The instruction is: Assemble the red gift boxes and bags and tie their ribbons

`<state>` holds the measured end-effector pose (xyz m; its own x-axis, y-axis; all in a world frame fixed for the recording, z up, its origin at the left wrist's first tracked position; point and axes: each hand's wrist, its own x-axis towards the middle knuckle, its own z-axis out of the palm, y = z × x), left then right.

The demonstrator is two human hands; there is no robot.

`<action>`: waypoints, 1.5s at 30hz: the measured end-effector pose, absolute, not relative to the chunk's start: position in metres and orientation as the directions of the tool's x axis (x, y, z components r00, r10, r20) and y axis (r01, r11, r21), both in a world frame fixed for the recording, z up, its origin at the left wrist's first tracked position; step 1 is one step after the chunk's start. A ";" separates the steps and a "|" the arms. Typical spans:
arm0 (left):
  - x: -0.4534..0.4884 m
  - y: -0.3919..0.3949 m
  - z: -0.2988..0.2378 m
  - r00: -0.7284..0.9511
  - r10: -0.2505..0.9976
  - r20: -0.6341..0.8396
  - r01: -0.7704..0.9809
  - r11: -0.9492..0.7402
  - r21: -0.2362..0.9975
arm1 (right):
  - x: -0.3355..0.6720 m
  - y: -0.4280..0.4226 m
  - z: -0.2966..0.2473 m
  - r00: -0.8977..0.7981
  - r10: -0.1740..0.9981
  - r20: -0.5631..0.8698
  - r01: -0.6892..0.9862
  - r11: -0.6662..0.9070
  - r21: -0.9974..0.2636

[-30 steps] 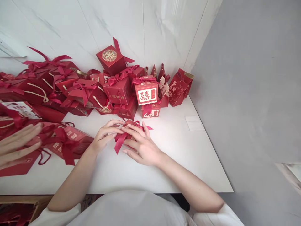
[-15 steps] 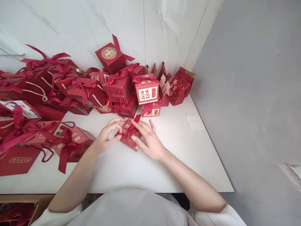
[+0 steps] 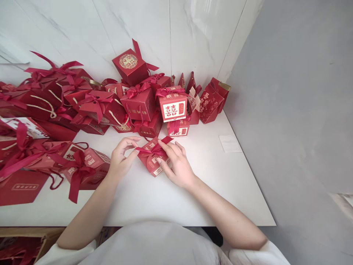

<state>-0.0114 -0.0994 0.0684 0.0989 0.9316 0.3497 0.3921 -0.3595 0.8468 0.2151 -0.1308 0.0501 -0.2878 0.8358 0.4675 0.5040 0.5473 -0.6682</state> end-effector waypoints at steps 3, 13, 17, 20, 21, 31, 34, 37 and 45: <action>-0.012 -0.097 0.066 0.029 0.925 0.380 0.383 -0.361 0.850 | 0.215 -0.131 0.050 -0.273 0.823 0.498 0.507 0.563 -0.653; -0.007 -0.103 0.067 0.449 0.674 0.587 0.604 -0.713 0.357 | 0.222 -0.112 0.062 -0.309 0.842 0.442 0.368 0.534 -0.761; -0.009 -0.097 0.062 0.498 0.592 0.634 0.603 -0.762 0.238 | 0.224 -0.091 0.058 -0.278 0.899 0.339 0.301 0.416 -0.858; -0.012 -0.093 0.063 0.532 0.584 0.613 0.569 -0.783 0.253 | 0.224 -0.079 0.049 -0.233 0.935 0.267 0.244 0.322 -0.915; -0.014 -0.092 0.064 0.541 0.588 0.601 0.559 -0.785 0.266 | 0.224 -0.076 0.046 -0.228 0.942 0.246 0.232 0.298 -0.926; -0.033 -0.087 0.047 0.551 0.798 0.244 0.334 -0.479 0.812 | 0.249 -0.095 0.032 -0.395 0.905 0.159 0.046 0.193 -0.980; -0.031 -0.087 0.041 0.598 0.797 0.081 0.327 -0.336 0.883 | 0.248 -0.103 0.021 -0.504 0.844 0.184 0.067 0.250 -0.966; -0.026 -0.085 0.039 0.549 0.835 0.037 0.322 -0.253 0.912 | 0.239 -0.103 0.013 -0.512 0.829 0.223 0.076 0.303 -0.950; -0.014 -0.087 0.047 0.375 0.914 -0.157 0.314 0.034 0.949 | 0.227 -0.105 0.016 -0.424 0.900 0.101 -0.141 0.045 -0.989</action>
<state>-0.0142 -0.0874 0.0465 0.3748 0.9137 -0.1568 0.3142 0.0339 0.9488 0.2273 -0.1049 0.0157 -0.4239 0.9000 0.1011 -0.1414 0.0445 -0.9890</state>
